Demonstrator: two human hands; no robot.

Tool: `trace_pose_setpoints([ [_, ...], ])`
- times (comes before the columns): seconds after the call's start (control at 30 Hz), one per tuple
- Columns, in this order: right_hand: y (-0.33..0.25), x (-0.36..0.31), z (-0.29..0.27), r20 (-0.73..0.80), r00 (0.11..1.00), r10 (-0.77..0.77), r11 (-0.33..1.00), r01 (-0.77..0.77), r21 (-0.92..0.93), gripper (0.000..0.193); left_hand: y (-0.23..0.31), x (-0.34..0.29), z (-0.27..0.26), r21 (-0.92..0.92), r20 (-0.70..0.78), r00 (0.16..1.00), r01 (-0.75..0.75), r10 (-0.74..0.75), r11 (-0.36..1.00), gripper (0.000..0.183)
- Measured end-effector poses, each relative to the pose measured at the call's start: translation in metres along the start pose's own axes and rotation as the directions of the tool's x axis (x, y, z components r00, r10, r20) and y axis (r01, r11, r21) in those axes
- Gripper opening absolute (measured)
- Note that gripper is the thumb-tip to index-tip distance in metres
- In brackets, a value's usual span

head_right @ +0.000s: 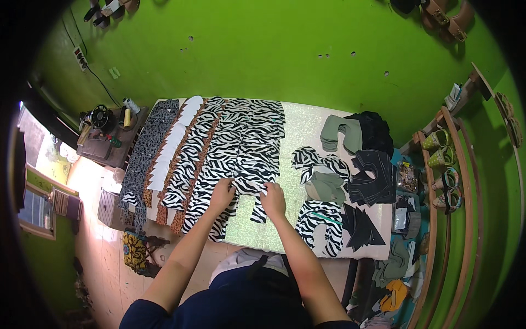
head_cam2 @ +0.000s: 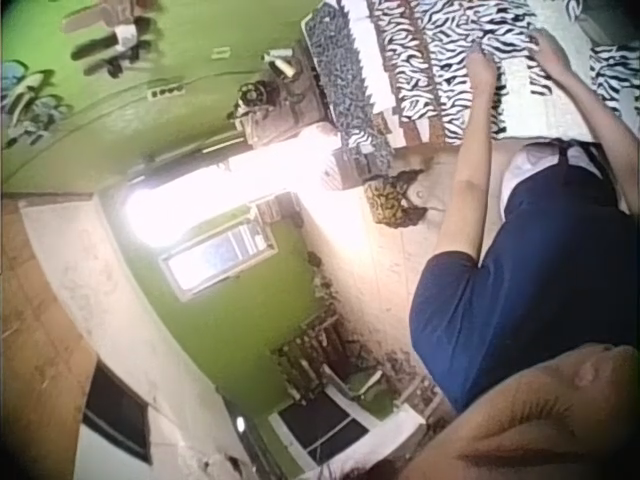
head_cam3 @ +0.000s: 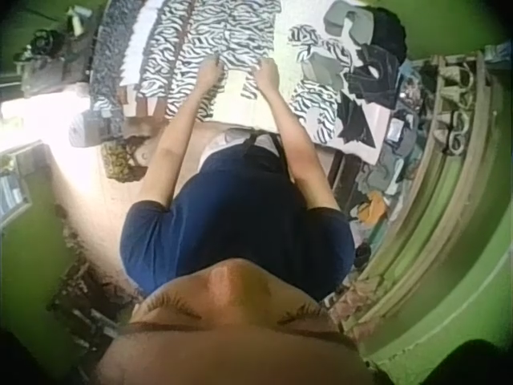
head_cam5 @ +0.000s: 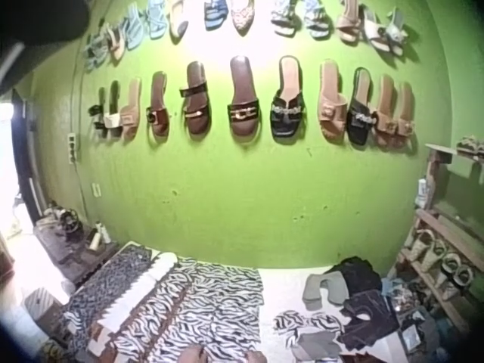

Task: The recorder is organizing and pairing various printed fabric pieces, likely zebra and leopard print shoe upper components, on a workspace.

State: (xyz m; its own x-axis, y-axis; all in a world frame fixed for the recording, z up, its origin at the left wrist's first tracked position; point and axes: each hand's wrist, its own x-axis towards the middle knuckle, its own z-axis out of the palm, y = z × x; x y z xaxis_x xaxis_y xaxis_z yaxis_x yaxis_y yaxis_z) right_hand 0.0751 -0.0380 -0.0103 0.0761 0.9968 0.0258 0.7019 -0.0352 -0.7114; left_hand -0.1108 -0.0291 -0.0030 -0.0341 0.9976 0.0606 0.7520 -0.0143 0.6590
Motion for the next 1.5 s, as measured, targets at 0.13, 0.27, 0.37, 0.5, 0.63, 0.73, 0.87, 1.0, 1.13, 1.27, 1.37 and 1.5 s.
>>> trace_pose_setpoints([
  [0.13,0.006,-0.001,-0.002,0.013,0.999,0.042,0.991,-0.040,-0.129,0.045,0.001,-0.007,0.013,0.291,-0.115,0.969,-0.177,0.218,0.940,0.026],
  [0.27,0.005,-0.004,-0.001,0.027,0.998,-0.057,0.979,0.061,-0.192,0.044,0.002,-0.011,0.021,0.399,-0.117,0.970,-0.151,0.213,0.904,0.027],
  [0.37,0.010,-0.008,-0.010,0.037,0.988,-0.147,0.973,0.152,-0.174,0.041,0.023,-0.018,0.027,0.484,-0.144,0.953,-0.167,0.266,0.859,0.028],
  [0.5,0.023,-0.026,-0.044,-0.082,0.959,-0.270,0.959,0.261,-0.106,0.022,0.059,-0.033,0.041,0.238,-0.164,0.922,-0.309,0.352,0.921,0.025],
  [0.63,0.059,-0.059,-0.095,-0.157,0.945,-0.288,0.948,0.258,-0.186,0.019,0.112,-0.063,0.071,0.032,0.046,0.924,-0.381,0.379,0.924,0.023],
  [0.73,0.091,-0.079,-0.128,-0.184,0.957,-0.223,0.950,0.172,-0.259,0.025,0.140,-0.083,0.101,0.006,0.123,0.928,-0.354,0.351,0.935,0.027],
  [0.87,0.127,-0.099,-0.162,-0.132,0.980,-0.149,0.927,0.092,-0.365,0.037,0.171,-0.105,0.128,0.031,0.194,0.947,-0.267,0.256,0.963,0.042],
  [1.0,0.141,-0.105,-0.181,-0.034,0.986,-0.164,0.908,0.137,-0.396,0.043,0.186,-0.120,0.142,0.158,0.177,0.965,-0.224,0.195,0.962,0.058],
  [1.13,0.147,-0.100,-0.187,0.014,0.987,-0.160,0.919,0.155,-0.363,0.039,0.194,-0.123,0.147,0.236,0.139,0.975,-0.202,0.173,0.950,0.060],
  [1.27,0.139,-0.099,-0.191,-0.010,0.978,-0.208,0.929,0.194,-0.316,0.035,0.195,-0.129,0.148,0.276,0.078,0.981,-0.193,0.178,0.942,0.058],
  [1.37,0.139,-0.095,-0.196,-0.018,0.971,-0.238,0.930,0.222,-0.293,0.033,0.199,-0.133,0.147,0.250,0.015,0.982,-0.186,0.188,0.950,0.058],
  [1.5,0.136,-0.089,-0.202,-0.072,0.942,-0.327,0.916,0.297,-0.271,0.032,0.210,-0.133,0.134,0.171,-0.081,0.974,-0.194,0.211,0.966,0.055],
])
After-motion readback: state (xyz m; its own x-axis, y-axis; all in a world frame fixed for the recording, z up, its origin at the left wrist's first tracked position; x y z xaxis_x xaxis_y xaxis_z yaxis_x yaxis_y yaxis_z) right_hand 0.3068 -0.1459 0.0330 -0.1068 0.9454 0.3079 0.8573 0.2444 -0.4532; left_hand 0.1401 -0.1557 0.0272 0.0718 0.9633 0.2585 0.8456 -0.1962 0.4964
